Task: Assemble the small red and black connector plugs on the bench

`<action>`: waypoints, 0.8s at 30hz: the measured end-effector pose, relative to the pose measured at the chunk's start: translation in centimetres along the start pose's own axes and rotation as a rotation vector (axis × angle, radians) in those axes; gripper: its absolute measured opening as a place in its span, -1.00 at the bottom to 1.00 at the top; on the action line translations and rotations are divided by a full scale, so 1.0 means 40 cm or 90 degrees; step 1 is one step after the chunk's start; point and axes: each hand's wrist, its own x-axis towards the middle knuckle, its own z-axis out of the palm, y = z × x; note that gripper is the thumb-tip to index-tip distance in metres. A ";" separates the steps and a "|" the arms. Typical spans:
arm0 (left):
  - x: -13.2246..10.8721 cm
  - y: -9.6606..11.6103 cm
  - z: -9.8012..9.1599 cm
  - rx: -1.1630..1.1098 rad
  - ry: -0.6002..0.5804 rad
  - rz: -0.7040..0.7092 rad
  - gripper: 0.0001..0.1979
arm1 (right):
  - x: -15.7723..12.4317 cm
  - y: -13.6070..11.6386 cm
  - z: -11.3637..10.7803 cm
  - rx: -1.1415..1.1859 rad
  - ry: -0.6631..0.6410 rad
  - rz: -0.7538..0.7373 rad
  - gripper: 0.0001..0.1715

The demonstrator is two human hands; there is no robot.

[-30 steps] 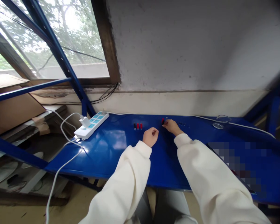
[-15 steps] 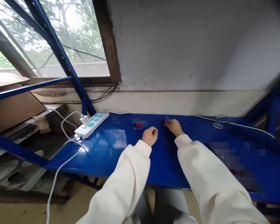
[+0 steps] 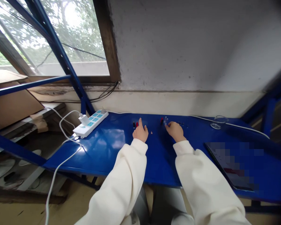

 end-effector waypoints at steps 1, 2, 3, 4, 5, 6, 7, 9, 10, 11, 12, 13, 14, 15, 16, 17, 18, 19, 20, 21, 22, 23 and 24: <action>0.003 -0.002 -0.001 -0.003 0.002 -0.005 -0.51 | -0.017 -0.010 -0.006 0.011 0.027 -0.002 -0.71; 0.006 -0.005 -0.001 -0.002 0.005 -0.007 -0.58 | -0.033 -0.021 -0.011 0.027 0.048 -0.015 -0.72; 0.009 -0.008 -0.001 -0.001 0.007 -0.002 -0.65 | -0.048 -0.033 -0.014 0.044 0.061 -0.038 -0.73; 0.012 -0.012 0.001 -0.004 0.007 0.009 -0.73 | -0.062 -0.044 -0.015 0.062 0.071 -0.064 -0.73; 0.015 -0.015 0.004 -0.016 0.004 0.026 -0.79 | -0.074 -0.055 -0.015 0.080 0.070 -0.090 -0.73; 0.016 -0.017 0.009 -0.041 -0.003 0.048 -0.83 | -0.083 -0.064 -0.013 0.095 0.067 -0.112 -0.73; 0.017 -0.017 0.014 -0.082 -0.016 0.068 -0.84 | -0.091 -0.072 -0.009 0.110 0.064 -0.131 -0.73; 0.015 -0.011 0.026 -0.205 -0.059 0.089 -0.85 | -0.102 -0.082 -0.002 0.139 0.068 -0.148 -0.71; 0.012 -0.006 0.032 -0.278 -0.088 0.086 -0.85 | -0.106 -0.085 0.002 0.154 0.070 -0.146 -0.68; 0.008 0.002 0.037 -0.349 -0.121 0.076 -0.84 | -0.109 -0.087 0.006 0.171 0.068 -0.138 -0.64; 0.003 0.010 0.040 -0.413 -0.155 0.062 -0.83 | -0.112 -0.088 0.010 0.189 0.059 -0.126 -0.61; -0.002 0.018 0.041 -0.466 -0.188 0.049 -0.82 | -0.113 -0.088 0.014 0.209 0.044 -0.115 -0.57; -0.007 0.025 0.041 -0.507 -0.217 0.037 -0.80 | -0.115 -0.088 0.018 0.231 0.026 -0.107 -0.54; -0.012 0.031 0.040 -0.538 -0.242 0.028 -0.79 | -0.115 -0.088 0.021 0.256 0.009 -0.106 -0.51; -0.015 0.035 0.038 -0.559 -0.263 0.022 -0.77 | -0.116 -0.088 0.024 0.281 -0.002 -0.113 -0.49; -0.018 0.037 0.036 -0.574 -0.279 0.019 -0.75 | -0.115 -0.087 0.027 0.308 -0.004 -0.123 -0.47; -0.019 0.038 0.034 -0.584 -0.289 0.020 -0.74 | -0.115 -0.087 0.028 0.337 0.002 -0.136 -0.46; -0.019 0.037 0.034 -0.590 -0.297 0.023 -0.73 | -0.115 -0.087 0.029 0.364 0.012 -0.146 -0.45; -0.018 0.035 0.034 -0.592 -0.301 0.026 -0.72 | -0.114 -0.086 0.030 0.389 0.024 -0.153 -0.44; -0.017 0.033 0.036 -0.590 -0.303 0.029 -0.71 | -0.114 -0.087 0.029 0.410 0.035 -0.157 -0.44; -0.016 0.031 0.038 -0.584 -0.305 0.032 -0.70 | -0.115 -0.087 0.028 0.426 0.045 -0.159 -0.43; -0.015 0.030 0.040 -0.576 -0.306 0.035 -0.69 | -0.116 -0.087 0.026 0.437 0.053 -0.161 -0.43; -0.014 0.029 0.042 -0.568 -0.306 0.038 -0.68 | -0.117 -0.088 0.024 0.443 0.060 -0.163 -0.43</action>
